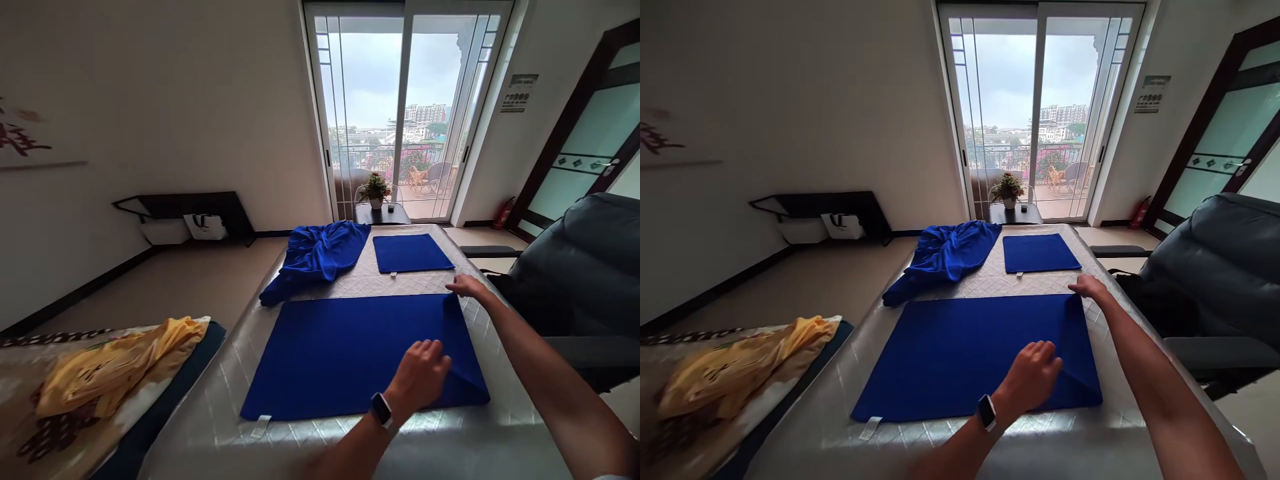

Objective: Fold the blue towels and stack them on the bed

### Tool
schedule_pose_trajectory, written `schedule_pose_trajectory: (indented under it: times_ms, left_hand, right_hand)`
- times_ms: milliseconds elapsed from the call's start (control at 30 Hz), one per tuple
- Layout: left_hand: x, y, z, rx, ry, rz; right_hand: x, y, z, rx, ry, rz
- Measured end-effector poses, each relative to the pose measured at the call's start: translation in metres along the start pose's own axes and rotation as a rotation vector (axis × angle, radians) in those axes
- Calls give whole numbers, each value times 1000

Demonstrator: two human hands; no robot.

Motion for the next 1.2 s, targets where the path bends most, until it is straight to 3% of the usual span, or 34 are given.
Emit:
schedule_pose_trajectory:
  times_ms: [133,233,333,467,600,733,933,1067,1200]
  left_hand:
    - [40,-72,38,342,-108,-172]
    - [72,-132,52,478,-266,-369]
    - [104,-190,55,626,-278,-512]
    - [146,-250,56,959,-163,-657]
    - [172,-287,73,1302,-57,-689]
    - [165,-317,107,1432,-42,-609]
    - [137,-354,133,1294,298,-398]
    - [123,-369,135,1281,354,-334]
    - [118,-378,139,1288,304,-307]
  right_hand:
    - [0,-4,90,125,312,84]
    - [-4,-15,178,270,525,90]
    - [-14,-31,273,436,670,109]
    - [-32,-51,388,646,714,157]
    - [-55,-63,468,794,590,172]
    - [-86,-68,503,824,384,137]
    - [-131,-68,513,782,218,88]
    - [-141,-65,516,770,205,87]
    - [-135,-68,515,777,243,92]
Point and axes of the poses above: each hand's wrist, its own y-axis towards the middle knuckle, its own x-axis out of the back of the hand, z = x × y, the point moved 3 cm from there along y, towards the middle knuckle, and after that the axes turned 3 degrees about -y, right-handed, at the moved point
